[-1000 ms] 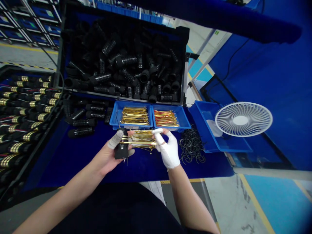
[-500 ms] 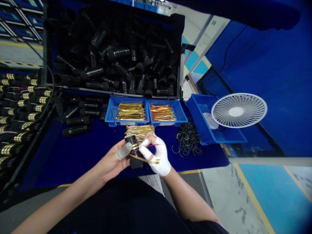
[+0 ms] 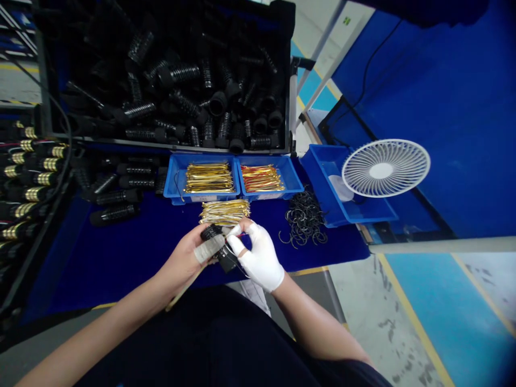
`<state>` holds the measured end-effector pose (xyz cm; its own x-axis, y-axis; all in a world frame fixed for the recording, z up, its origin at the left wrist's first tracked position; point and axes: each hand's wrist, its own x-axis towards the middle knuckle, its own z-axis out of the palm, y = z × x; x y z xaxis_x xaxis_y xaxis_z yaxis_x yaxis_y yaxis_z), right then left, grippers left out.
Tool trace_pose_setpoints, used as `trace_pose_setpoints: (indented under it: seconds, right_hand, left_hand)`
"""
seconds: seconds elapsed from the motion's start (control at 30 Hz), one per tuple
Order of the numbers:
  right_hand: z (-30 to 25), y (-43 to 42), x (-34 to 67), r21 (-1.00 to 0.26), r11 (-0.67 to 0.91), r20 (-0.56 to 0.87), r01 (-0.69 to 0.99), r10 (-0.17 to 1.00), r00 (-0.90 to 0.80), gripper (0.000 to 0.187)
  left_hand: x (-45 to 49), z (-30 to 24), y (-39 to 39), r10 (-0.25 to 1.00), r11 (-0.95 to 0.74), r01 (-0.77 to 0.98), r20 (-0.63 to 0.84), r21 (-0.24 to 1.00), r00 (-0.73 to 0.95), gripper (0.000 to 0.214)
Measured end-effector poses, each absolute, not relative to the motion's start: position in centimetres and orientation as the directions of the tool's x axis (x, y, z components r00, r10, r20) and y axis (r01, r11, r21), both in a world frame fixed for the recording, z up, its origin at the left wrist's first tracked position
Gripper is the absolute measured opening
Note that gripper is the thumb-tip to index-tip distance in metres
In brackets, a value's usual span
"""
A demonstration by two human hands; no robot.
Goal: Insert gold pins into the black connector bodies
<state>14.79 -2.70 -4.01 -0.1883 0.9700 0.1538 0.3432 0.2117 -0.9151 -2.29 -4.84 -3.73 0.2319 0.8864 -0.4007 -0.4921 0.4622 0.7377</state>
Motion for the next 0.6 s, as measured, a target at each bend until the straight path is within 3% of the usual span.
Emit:
trace_pose_setpoints:
  seconds: [0.1,0.2,0.27,0.37,0.47,0.6]
  right_hand:
    - [-4.4,-3.2,15.1,-0.914,0.25,0.176,0.319,0.954,-0.243,0.013]
    - [-5.0,-3.5,15.9,-0.824,0.479,0.299,0.302,0.821,-0.487,0.011]
    - [-5.3,-3.6,16.2,-0.792,0.546,0.344,0.273,0.769,-0.538,0.014]
    - [-4.9,-3.6,15.9,-0.931,0.344,0.319,0.124,0.929,-0.187,0.035]
    - [-3.4,-3.7,14.7,-0.951,0.225,0.195,-0.211,0.969,0.154,0.051]
    - [-2.8,-3.9,12.1,-0.814,0.186,0.084,-0.55,0.975,0.205,0.053]
  left_hand:
    - [-2.2,-4.2,-5.0,0.884,0.467,-0.436,-0.402,0.77,0.237,0.048]
    - [-2.6,-4.4,-5.0,0.86,0.509,-0.427,-0.428,0.747,0.276,0.045]
    - [-2.9,-4.5,-4.8,0.853,0.521,-0.413,-0.451,0.747,0.262,0.044]
    - [-3.6,-4.9,-4.7,0.872,0.485,-0.364,-0.474,0.795,0.127,0.043]
    - [-3.8,-5.6,-4.9,0.898,0.419,-0.313,-0.439,0.853,0.006,0.041]
    - [-3.5,-6.7,-5.4,0.913,0.395,-0.28,-0.407,0.875,0.015,0.039]
